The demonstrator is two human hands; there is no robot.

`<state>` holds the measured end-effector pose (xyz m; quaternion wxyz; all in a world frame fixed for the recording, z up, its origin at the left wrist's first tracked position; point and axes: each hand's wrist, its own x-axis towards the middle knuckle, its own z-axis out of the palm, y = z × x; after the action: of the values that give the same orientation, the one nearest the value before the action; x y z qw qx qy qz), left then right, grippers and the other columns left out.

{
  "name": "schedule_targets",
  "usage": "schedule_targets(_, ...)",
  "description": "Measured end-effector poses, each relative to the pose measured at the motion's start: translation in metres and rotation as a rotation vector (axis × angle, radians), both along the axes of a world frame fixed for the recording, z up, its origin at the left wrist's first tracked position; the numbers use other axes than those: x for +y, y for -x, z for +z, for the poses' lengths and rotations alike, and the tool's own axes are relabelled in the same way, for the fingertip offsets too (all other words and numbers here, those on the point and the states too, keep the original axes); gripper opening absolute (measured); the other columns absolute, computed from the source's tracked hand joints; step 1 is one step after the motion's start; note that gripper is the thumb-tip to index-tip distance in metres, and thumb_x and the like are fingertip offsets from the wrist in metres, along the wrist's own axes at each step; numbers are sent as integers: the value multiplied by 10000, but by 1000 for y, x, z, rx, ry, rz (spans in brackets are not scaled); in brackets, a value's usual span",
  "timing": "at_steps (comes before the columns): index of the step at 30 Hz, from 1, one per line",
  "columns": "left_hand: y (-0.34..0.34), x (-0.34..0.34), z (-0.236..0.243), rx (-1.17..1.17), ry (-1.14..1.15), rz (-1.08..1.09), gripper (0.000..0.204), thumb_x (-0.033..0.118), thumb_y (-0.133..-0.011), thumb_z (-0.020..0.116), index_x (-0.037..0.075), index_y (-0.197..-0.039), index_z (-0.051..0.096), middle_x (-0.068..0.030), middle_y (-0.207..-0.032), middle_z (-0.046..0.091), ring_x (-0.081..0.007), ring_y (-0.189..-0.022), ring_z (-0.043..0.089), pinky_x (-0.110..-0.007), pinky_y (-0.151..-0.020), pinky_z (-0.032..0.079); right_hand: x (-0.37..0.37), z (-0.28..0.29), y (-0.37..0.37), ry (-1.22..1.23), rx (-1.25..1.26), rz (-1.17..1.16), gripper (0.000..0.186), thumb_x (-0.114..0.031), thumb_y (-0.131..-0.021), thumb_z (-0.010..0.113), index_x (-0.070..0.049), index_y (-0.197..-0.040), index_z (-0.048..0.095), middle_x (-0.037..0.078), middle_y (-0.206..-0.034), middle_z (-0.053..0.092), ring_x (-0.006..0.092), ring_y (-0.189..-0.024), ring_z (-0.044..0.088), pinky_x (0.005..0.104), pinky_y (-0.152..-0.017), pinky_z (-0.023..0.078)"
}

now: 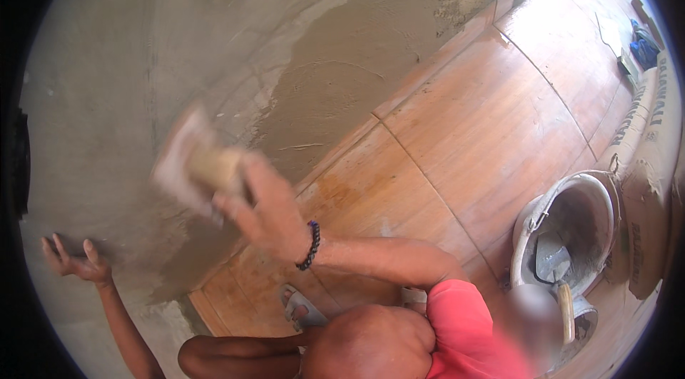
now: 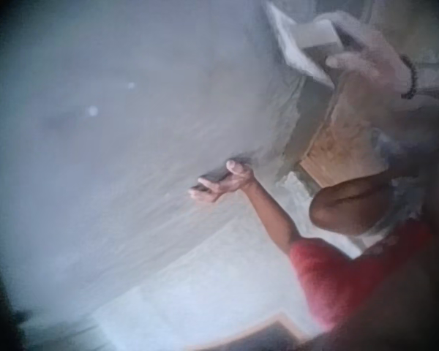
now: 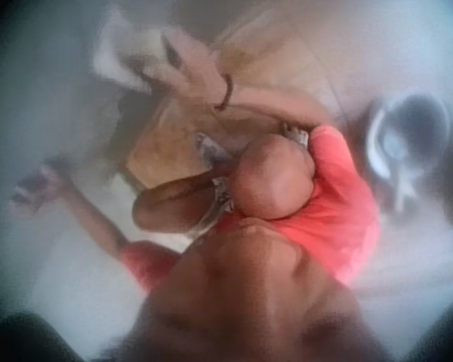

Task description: The person scoops wet cement from a bucket onto a trowel and applies it to a wall, smoothing the surface with a trowel. The person repeats this process to cover a larger area of the wall.

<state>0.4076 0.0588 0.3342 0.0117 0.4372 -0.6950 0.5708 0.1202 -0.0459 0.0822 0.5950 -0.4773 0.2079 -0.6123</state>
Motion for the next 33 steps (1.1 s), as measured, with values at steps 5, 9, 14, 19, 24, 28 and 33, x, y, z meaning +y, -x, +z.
schedule_targets(5,3,-2,-1,-19,14,2,556,322,-943,546,-14,-1366,414,-183,-1433,285,-339,-1350,303,-479,-1103,271,26,-25,33,-35,-135,182,587,-274,-901,639,14,-1344,385,155,-1162,548,227,-1055,563,374,-895,477)
schedule_targets(9,4,2,0,-5,9,11,551,316,-943,543,-14,-1364,415,-183,-1435,289,-338,-1351,303,-480,-1101,276,-2,-111,70,-503,-449,-137,523,-192,-914,621,-2,-1335,375,125,-1216,541,210,-1090,551,358,-900,500)
schedule_targets(14,2,1,-2,4,18,17,553,319,-939,547,-16,-1360,417,-182,-1431,286,-344,-1352,301,-480,-1100,280,-69,-187,112,-565,-521,-319,386,-98,-966,512,-34,-1329,395,81,-1317,498,223,-1217,472,379,-1017,417)
schedule_targets(19,1,1,-1,0,1,2,561,338,-940,538,-12,-1362,415,-180,-1431,289,-348,-1350,304,-482,-1098,280,-93,-168,87,-507,-490,-295,396,-116,-967,518,-9,-1326,391,100,-1258,518,207,-1161,502,353,-988,429)
schedule_targets(24,6,-2,-1,-11,9,-7,562,349,-941,530,-5,-1363,417,-179,-1432,302,-352,-1349,305,-486,-1098,274,-63,-65,50,-370,-161,-376,556,-267,-924,604,30,-1329,365,171,-1155,529,212,-1053,546,343,-866,491)
schedule_targets(28,12,-4,-2,-16,21,-13,557,348,-941,530,1,-1363,422,-182,-1431,310,-353,-1349,305,-488,-1096,270,-31,-15,17,-62,6,-273,568,-266,-919,607,42,-1334,371,201,-1142,544,242,-1054,556,352,-879,481)
schedule_targets(33,10,-7,-3,-28,40,-10,564,353,-937,532,-3,-1362,431,-190,-1436,321,-350,-1348,306,-485,-1102,261,-8,2,15,178,16,61,528,-227,-913,613,32,-1331,421,181,-1244,548,211,-1096,576,315,-877,473)
